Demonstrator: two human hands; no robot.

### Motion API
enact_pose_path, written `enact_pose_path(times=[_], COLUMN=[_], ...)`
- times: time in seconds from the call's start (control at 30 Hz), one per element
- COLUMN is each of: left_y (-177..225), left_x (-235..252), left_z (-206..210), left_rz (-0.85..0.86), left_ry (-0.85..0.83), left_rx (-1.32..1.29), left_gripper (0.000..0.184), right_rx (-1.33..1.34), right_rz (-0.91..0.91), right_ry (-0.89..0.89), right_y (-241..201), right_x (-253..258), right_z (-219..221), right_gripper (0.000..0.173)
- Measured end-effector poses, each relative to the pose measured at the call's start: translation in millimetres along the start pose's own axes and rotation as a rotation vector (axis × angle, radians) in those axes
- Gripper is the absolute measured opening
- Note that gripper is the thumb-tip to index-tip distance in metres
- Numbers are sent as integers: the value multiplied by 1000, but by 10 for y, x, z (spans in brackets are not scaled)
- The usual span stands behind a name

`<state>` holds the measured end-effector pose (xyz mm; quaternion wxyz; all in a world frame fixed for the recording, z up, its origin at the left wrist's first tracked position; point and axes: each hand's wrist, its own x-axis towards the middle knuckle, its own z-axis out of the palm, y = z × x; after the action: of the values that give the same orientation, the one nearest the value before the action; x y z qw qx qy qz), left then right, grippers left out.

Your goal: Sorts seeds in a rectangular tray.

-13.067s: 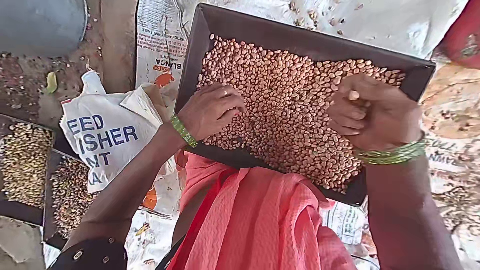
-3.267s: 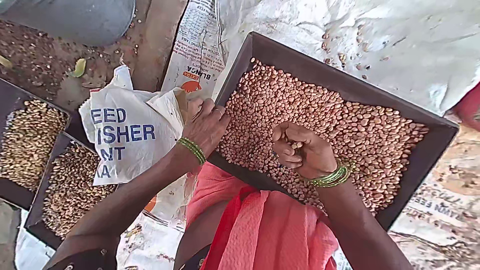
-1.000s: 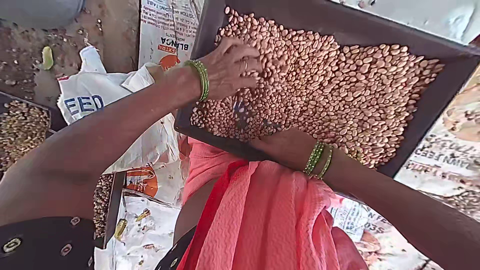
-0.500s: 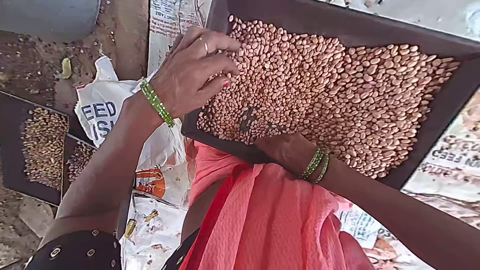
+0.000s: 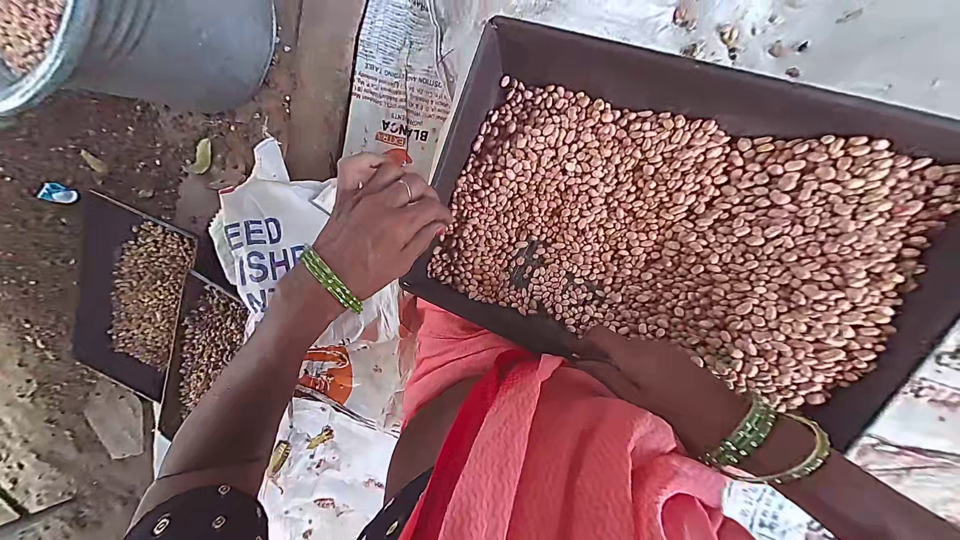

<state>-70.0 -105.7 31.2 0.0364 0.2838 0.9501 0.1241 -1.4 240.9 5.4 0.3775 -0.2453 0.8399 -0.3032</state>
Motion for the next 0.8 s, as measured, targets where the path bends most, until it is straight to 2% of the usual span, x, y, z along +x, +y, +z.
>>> enact_pose_path(times=[0.13, 0.2, 0.27, 0.33, 0.4, 0.47, 0.5, 0.6, 0.67, 0.73, 0.8], left_y=[100, 106, 86, 54, 55, 155, 256, 647, 769, 826, 945], left_x=[-74, -113, -145, -159, -151, -82, -17, 243, 422, 601, 771], left_z=[310, 474, 569, 591, 551, 420, 340, 147, 153, 285, 499], left_rz=[-12, -13, -24, -25, -27, -26, -5, 134, 194, 213, 295], left_ry=[-119, -110, -59, -31, -20, 8, 37, 122, 137, 95, 14], left_rx=[186, 235, 247, 217, 150, 32, -58, -299, -330, -314, -362], left_gripper=[17, 14, 12, 14, 18, 21, 24, 27, 30, 29, 27], right_rx=[-155, -179, -100, 202, 761, 1175, 1275, 1354, 1423, 1500, 1447], right_rz=[54, 64, 16, 24, 131, 195, 201, 203, 142, 57, -9], right_ry=[-57, -74, 1, 34, 23, 8, 5, 17, 51, 161, 338], right_y=[-178, -207, -120, 32, 123, 138, 144, 116, 105, 144, 235], right_x=[-52, -59, -79, -105, -112, -62, -9, 172, 225, 119, -111], right_z=[-67, -80, -53, -86, -151, -188, -175, -63, -33, -105, -288], right_gripper=[28, 27, 25, 25, 18, 26, 32, 53, 62, 60, 58])
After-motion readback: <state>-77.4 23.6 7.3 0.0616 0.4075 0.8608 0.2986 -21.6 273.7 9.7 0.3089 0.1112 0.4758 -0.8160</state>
